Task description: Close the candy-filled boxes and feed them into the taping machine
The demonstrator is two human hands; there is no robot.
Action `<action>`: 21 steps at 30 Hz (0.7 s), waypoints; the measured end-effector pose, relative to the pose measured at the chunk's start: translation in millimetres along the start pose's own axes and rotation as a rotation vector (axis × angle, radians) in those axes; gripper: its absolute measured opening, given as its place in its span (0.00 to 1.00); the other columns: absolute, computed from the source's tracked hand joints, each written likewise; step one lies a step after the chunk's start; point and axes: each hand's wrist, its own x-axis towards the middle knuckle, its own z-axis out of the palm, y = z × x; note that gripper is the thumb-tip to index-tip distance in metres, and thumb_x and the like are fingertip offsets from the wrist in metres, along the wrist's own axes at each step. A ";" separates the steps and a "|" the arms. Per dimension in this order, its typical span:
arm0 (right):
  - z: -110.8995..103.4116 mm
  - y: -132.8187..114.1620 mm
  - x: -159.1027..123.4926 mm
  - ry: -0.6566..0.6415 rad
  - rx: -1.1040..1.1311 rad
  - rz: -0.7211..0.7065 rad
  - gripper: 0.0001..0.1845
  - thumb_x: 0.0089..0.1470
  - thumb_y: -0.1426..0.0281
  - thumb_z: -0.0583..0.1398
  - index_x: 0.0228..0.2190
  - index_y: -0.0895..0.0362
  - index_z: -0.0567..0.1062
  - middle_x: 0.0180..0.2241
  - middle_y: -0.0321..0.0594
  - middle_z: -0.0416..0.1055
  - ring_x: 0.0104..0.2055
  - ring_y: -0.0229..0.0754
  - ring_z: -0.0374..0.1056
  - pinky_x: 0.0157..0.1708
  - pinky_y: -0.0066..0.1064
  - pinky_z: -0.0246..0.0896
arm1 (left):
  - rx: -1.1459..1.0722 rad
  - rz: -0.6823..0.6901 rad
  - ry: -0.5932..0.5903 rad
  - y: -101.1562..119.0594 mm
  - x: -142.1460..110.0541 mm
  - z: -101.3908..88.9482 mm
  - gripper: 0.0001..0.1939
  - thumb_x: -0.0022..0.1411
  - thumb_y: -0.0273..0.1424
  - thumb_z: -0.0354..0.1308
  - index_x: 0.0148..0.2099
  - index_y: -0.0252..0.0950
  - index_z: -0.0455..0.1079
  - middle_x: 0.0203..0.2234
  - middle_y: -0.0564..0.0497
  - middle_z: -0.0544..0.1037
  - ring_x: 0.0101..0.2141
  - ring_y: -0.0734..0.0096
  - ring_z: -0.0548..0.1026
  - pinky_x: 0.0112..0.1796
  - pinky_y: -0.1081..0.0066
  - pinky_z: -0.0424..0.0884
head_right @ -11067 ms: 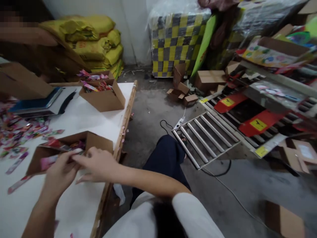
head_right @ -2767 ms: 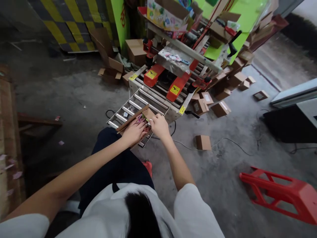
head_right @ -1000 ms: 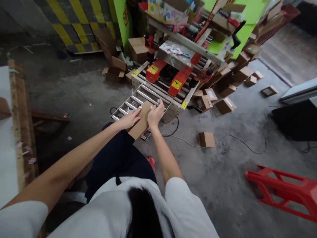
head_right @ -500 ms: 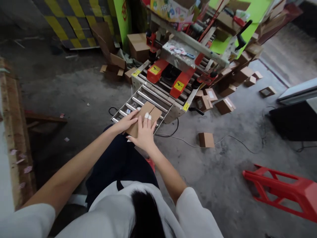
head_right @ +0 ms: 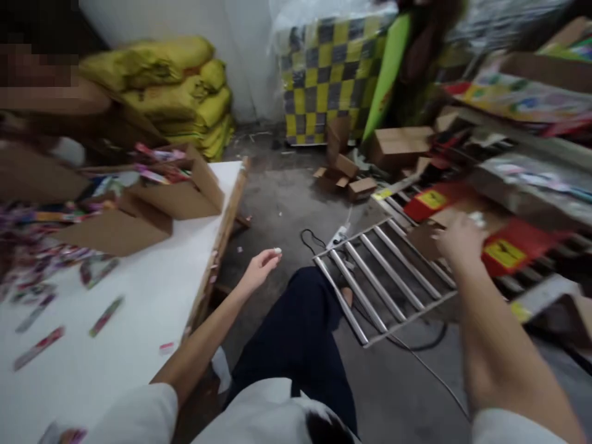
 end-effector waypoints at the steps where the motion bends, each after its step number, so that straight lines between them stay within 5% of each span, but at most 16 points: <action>1: 11.1 2.6 -5.4 0.043 0.022 -0.060 0.47 0.45 0.34 0.58 0.56 0.53 0.71 0.62 0.66 0.56 0.69 0.72 0.41 0.63 0.74 0.25 | 0.058 0.021 0.096 -2.9 2.2 -26.4 0.16 0.64 0.33 0.54 0.52 0.33 0.70 0.46 0.41 0.78 0.46 0.60 0.77 0.50 0.58 0.74; 3: 31.1 -2.1 -37.6 0.072 0.030 -0.165 0.49 0.48 0.34 0.53 0.61 0.52 0.67 0.65 0.65 0.51 0.71 0.69 0.38 0.63 0.72 0.20 | 0.178 0.034 0.330 -5.1 8.3 -87.4 0.19 0.64 0.33 0.54 0.55 0.31 0.67 0.49 0.38 0.75 0.49 0.58 0.75 0.53 0.56 0.71; 6: 52.8 -18.8 -111.9 -0.035 -0.014 -0.182 0.43 0.53 0.38 0.48 0.59 0.51 0.70 0.63 0.67 0.54 0.68 0.68 0.47 0.61 0.73 0.24 | 0.456 0.105 0.659 -1.4 30.1 -182.5 0.22 0.64 0.32 0.52 0.58 0.29 0.64 0.52 0.35 0.70 0.47 0.57 0.74 0.51 0.57 0.72; 8: 61.9 -25.0 -156.0 -0.158 -0.096 -0.127 0.38 0.55 0.43 0.49 0.55 0.53 0.73 0.60 0.67 0.59 0.64 0.70 0.55 0.58 0.75 0.35 | 0.646 0.145 0.728 4.2 54.5 -234.0 0.24 0.62 0.29 0.53 0.60 0.29 0.62 0.57 0.33 0.65 0.53 0.53 0.71 0.54 0.58 0.69; 10: 65.3 -24.5 -186.1 -0.273 -0.181 -0.093 0.32 0.56 0.49 0.51 0.52 0.55 0.74 0.56 0.62 0.65 0.59 0.67 0.62 0.56 0.72 0.48 | 0.799 0.106 0.671 11.3 80.2 -269.9 0.27 0.61 0.27 0.54 0.62 0.30 0.61 0.59 0.33 0.62 0.57 0.48 0.67 0.57 0.56 0.66; 15: 55.8 -21.6 -207.7 -0.383 -0.213 -0.224 0.25 0.55 0.58 0.54 0.50 0.55 0.76 0.51 0.54 0.71 0.55 0.58 0.68 0.52 0.53 0.66 | 0.970 0.012 0.441 24.1 107.9 -311.7 0.12 0.64 0.30 0.52 0.47 0.31 0.71 0.48 0.38 0.73 0.50 0.53 0.71 0.54 0.60 0.66; 18: 51.2 -36.4 -205.3 -0.412 -0.163 -0.291 0.23 0.57 0.59 0.55 0.49 0.55 0.76 0.50 0.52 0.72 0.53 0.55 0.69 0.53 0.48 0.68 | 0.946 0.083 0.380 19.2 85.1 -329.0 0.12 0.65 0.31 0.50 0.43 0.28 0.71 0.42 0.43 0.74 0.46 0.62 0.70 0.53 0.66 0.65; 21: 56.9 -65.6 -206.4 -0.466 -0.052 -0.319 0.23 0.59 0.59 0.54 0.49 0.58 0.76 0.49 0.53 0.72 0.53 0.54 0.70 0.54 0.46 0.68 | 0.882 0.184 0.271 5.4 36.2 -343.7 0.19 0.66 0.37 0.46 0.43 0.26 0.70 0.38 0.48 0.73 0.42 0.69 0.68 0.52 0.67 0.65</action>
